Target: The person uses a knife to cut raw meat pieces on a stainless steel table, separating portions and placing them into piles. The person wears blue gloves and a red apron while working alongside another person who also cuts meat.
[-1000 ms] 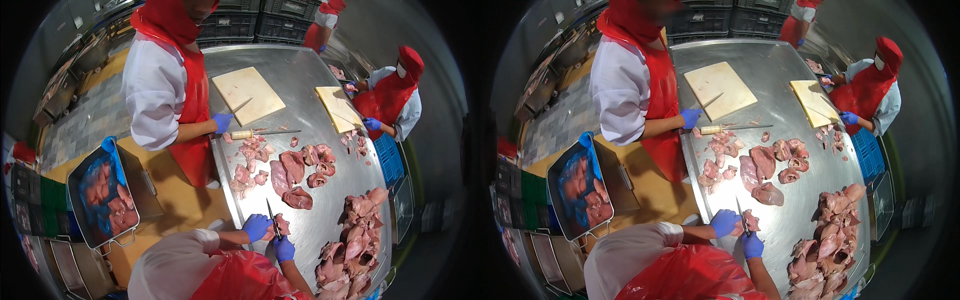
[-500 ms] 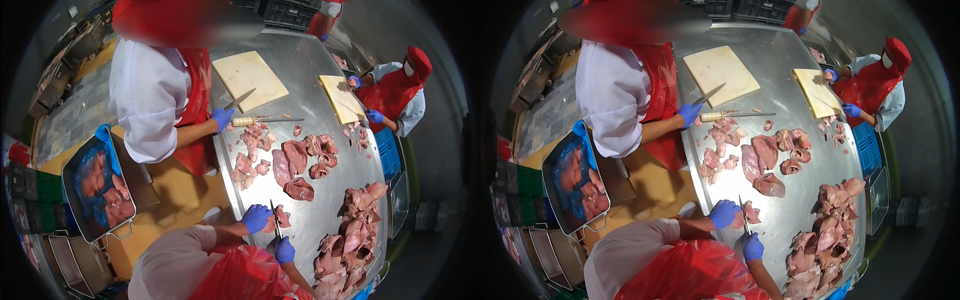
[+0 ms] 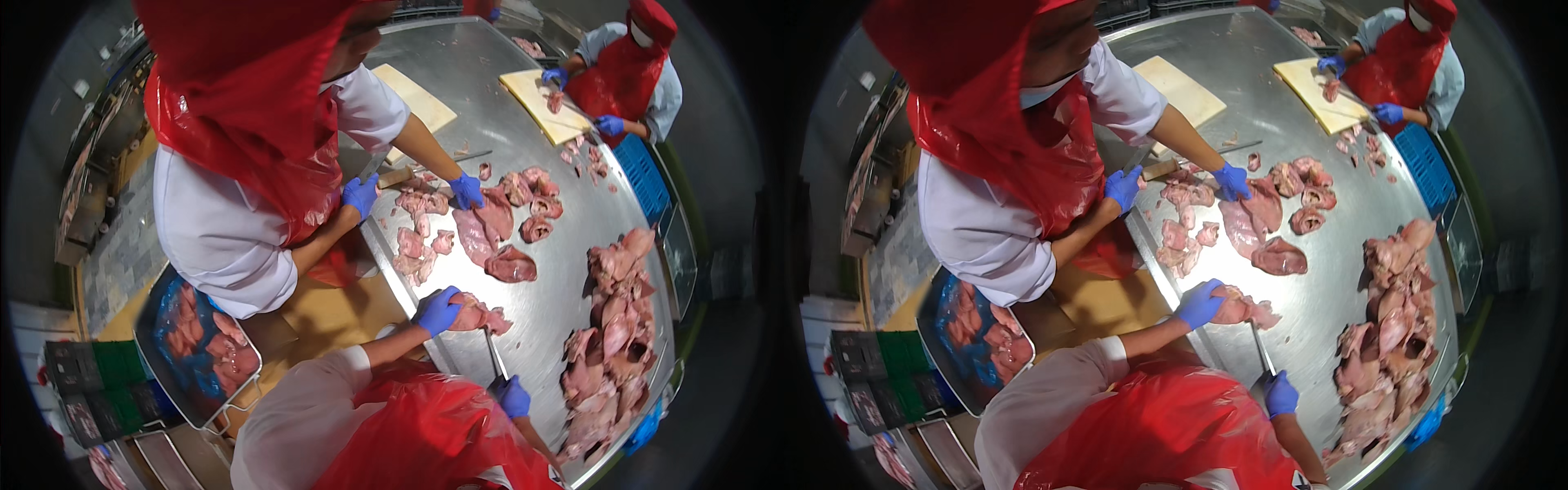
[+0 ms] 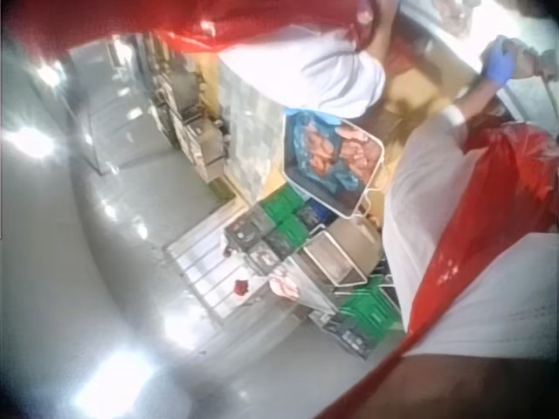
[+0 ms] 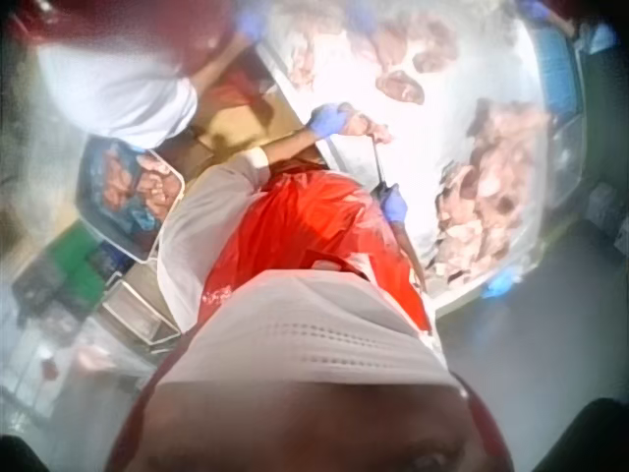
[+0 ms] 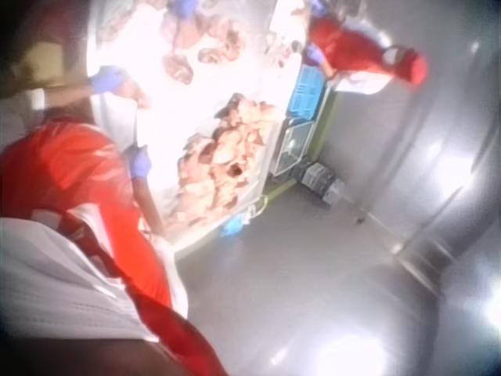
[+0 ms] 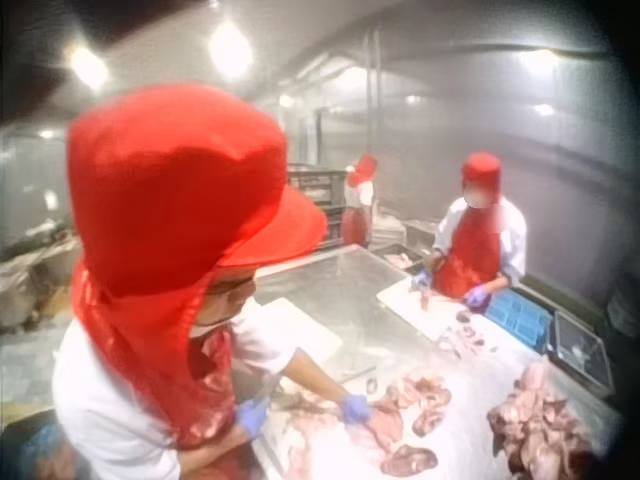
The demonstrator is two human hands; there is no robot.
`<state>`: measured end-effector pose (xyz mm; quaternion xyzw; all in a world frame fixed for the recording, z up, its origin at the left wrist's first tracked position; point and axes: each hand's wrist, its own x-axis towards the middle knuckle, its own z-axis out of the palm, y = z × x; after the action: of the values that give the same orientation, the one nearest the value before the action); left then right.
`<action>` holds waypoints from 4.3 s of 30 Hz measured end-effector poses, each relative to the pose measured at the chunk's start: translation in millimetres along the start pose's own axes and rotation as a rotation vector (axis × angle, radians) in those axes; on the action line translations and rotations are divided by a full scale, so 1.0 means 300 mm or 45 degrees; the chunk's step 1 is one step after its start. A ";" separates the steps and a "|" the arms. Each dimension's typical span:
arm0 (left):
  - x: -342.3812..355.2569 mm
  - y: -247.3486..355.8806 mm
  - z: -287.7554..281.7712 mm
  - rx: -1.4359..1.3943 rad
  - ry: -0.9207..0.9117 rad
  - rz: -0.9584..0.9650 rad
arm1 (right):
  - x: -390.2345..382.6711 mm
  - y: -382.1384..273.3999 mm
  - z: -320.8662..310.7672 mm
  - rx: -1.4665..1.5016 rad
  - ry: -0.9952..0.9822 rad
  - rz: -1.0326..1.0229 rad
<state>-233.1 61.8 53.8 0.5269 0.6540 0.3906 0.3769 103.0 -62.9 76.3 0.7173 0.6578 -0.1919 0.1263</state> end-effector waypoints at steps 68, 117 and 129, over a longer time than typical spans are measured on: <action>0.715 0.479 0.533 0.929 -0.255 0.474 | 0.040 0.281 0.113 0.841 0.466 0.725; 0.062 -0.054 -0.200 0.811 -0.475 1.078 | -0.403 0.143 0.323 0.542 0.861 0.663; 0.060 -0.086 -0.178 0.813 -0.448 1.085 | -0.400 0.147 0.326 0.554 0.835 0.709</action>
<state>-294.7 69.8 50.9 0.8898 0.3963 0.1973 0.1109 128.7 -217.4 38.7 0.8987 0.3903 -0.0476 -0.1944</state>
